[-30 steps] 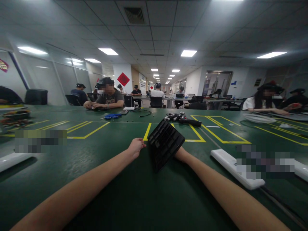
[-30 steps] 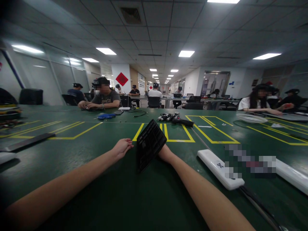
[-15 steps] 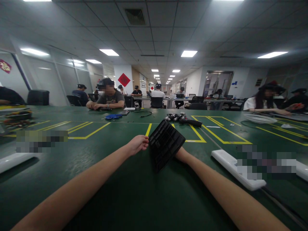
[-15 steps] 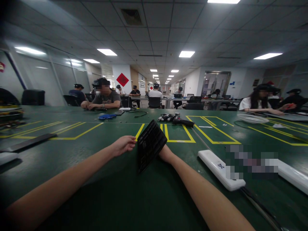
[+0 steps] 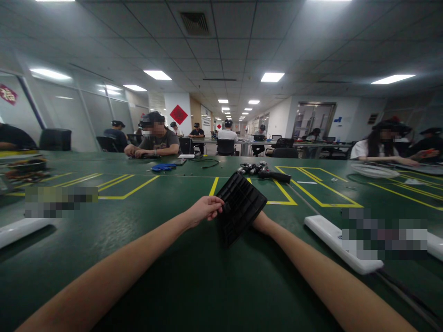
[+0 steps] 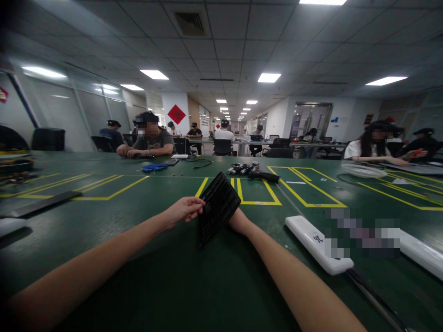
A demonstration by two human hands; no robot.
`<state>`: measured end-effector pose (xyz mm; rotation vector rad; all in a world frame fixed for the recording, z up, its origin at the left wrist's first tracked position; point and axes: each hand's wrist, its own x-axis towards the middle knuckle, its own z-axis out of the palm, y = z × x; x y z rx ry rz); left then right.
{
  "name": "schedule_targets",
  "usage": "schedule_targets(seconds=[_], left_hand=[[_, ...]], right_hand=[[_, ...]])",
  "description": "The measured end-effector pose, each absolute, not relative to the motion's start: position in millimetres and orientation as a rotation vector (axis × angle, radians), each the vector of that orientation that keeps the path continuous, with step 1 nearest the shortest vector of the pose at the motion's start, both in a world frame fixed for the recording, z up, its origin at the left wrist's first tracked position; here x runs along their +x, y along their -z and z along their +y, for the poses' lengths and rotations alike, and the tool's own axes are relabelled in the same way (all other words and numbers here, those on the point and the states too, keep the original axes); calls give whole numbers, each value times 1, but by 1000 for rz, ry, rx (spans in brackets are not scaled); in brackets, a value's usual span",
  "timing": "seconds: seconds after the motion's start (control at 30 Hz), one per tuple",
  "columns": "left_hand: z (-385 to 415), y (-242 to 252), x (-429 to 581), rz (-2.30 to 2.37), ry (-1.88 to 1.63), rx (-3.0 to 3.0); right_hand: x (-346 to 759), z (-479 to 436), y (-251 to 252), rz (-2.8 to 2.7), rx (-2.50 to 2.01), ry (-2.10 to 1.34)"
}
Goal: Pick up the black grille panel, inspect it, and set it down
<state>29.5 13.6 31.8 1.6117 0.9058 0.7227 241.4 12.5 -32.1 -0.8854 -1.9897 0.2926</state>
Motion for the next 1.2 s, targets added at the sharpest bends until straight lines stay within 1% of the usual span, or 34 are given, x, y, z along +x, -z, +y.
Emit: schedule_targets(seconds=[0.17, 0.3, 0.43, 0.57, 0.7, 0.97, 1.13, 1.2], left_hand=[[16, -25, 34, 1033, -681, 1902], [13, -27, 36, 1099, -769, 2228], [7, -29, 35, 1115, -831, 2439], [2, -29, 32, 1026, -802, 2601], [1, -29, 30, 950, -842, 2579], [22, -16, 39, 1036, -888, 2177], [17, -23, 41, 1056, -896, 2239], [16, -28, 41, 1052, -934, 2173]], right_hand=[[243, 10, 31, -1990, -884, -329], [241, 8, 29, -1988, -892, -362], [236, 5, 26, -1951, -910, -430], [234, 4, 26, -1951, -878, -423], [234, 4, 26, -1948, -885, -422], [234, 1, 21, -1982, -843, -442], [234, 2, 22, -1954, -865, -470], [234, 2, 20, -1957, -873, -474]])
